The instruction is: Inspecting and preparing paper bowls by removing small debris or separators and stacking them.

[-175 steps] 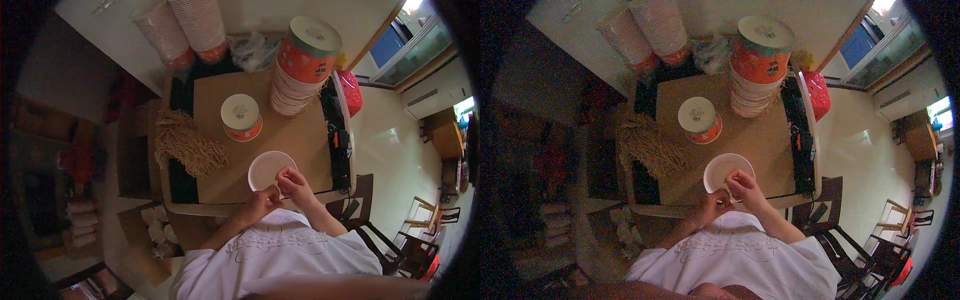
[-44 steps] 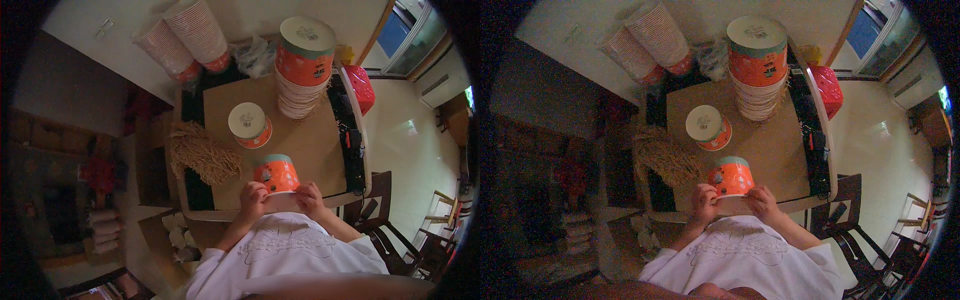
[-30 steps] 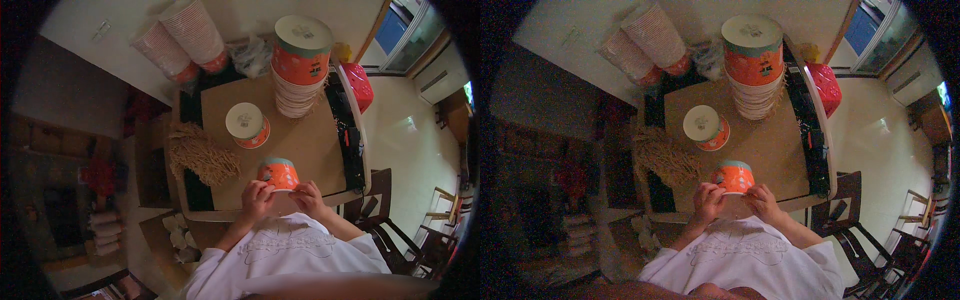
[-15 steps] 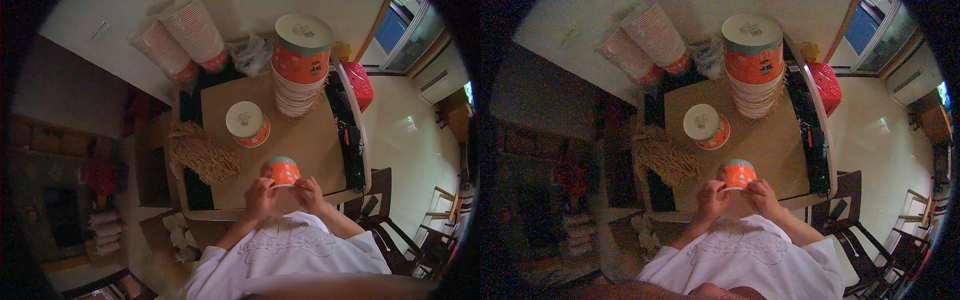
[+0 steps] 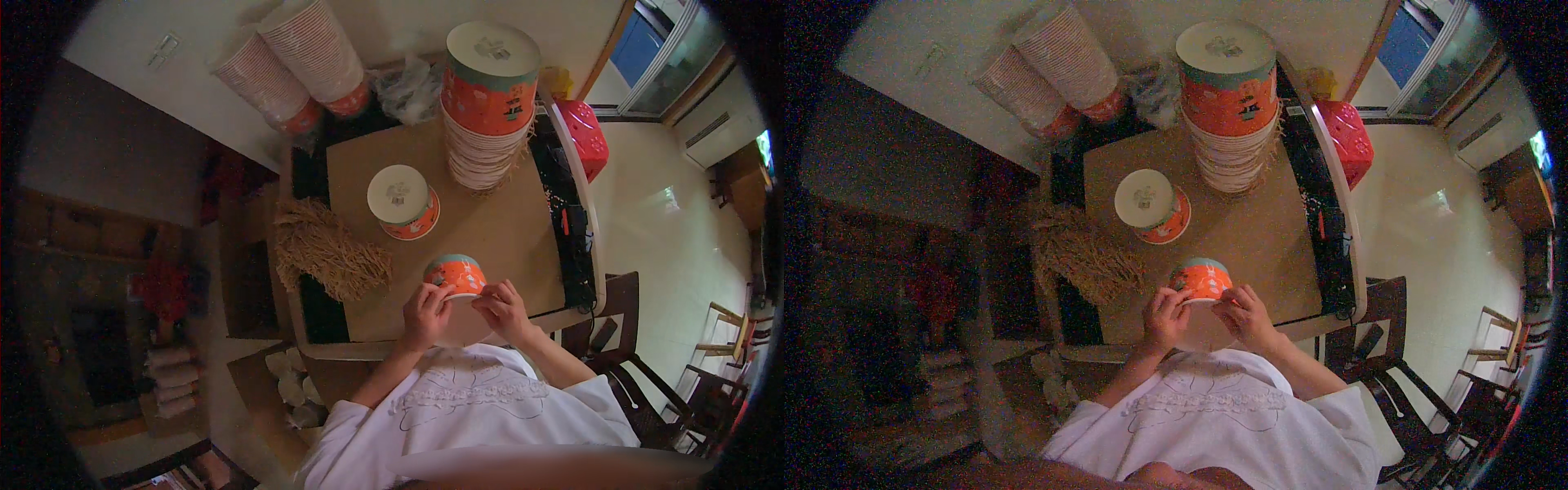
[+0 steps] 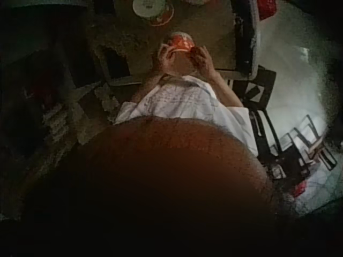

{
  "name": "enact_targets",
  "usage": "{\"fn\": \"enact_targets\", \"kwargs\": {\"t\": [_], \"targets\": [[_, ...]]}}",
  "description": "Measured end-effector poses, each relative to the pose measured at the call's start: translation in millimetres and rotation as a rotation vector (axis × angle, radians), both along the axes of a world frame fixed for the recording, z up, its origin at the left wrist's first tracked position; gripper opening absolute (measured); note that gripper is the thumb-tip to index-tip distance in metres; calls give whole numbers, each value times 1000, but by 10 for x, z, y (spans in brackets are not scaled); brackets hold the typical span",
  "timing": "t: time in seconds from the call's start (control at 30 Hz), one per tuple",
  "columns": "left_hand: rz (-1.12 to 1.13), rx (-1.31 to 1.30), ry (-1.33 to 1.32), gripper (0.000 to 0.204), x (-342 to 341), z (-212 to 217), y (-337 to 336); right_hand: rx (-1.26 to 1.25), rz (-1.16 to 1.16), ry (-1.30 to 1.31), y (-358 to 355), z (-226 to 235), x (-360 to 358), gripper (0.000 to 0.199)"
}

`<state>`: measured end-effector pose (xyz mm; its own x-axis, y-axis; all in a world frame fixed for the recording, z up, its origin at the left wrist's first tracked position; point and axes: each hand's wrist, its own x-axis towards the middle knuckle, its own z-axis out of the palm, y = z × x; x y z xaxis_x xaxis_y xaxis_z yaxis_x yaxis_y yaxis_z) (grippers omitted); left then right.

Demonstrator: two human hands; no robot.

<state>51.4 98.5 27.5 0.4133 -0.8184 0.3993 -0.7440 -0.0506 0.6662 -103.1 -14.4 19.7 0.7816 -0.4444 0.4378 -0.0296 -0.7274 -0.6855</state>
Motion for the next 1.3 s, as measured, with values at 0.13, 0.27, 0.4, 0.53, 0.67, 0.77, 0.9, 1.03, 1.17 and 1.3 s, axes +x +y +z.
{"fn": "enact_targets", "kwargs": {"t": [0.13,0.27,0.4,0.53,0.67,0.77,0.9,1.03,1.17,1.3], "targets": [[22,-35,23,30,6,-50,-15,0,-18,-2,7,11,13,22],[1,-58,-15,28,14,-161,19,-7,-42,-27,14,16,37,18],[7,-27,-4,25,1,-141,15,-18,-45,-35,13,-14,46,18],[46,-11,-14,24,-17,-117,19,-19,-40,-60,30,27,81,19],[56,-8,18,24,-30,-86,13,-12,-53,-35,23,51,80,20],[62,-22,40,23,-38,-69,6,18,-31,-6,16,5,51,25],[67,8,26,26,-48,-22,3,5,-34,9,2,1,53,26],[72,113,79,27,-32,-105,-32,-29,-78,45,-46,-23,83,20],[190,80,242,19,115,-586,-124,94,-231,-30,-29,144,142,16],[256,74,308,14,379,-953,-59,558,-55,-227,34,726,-9,10]]}}
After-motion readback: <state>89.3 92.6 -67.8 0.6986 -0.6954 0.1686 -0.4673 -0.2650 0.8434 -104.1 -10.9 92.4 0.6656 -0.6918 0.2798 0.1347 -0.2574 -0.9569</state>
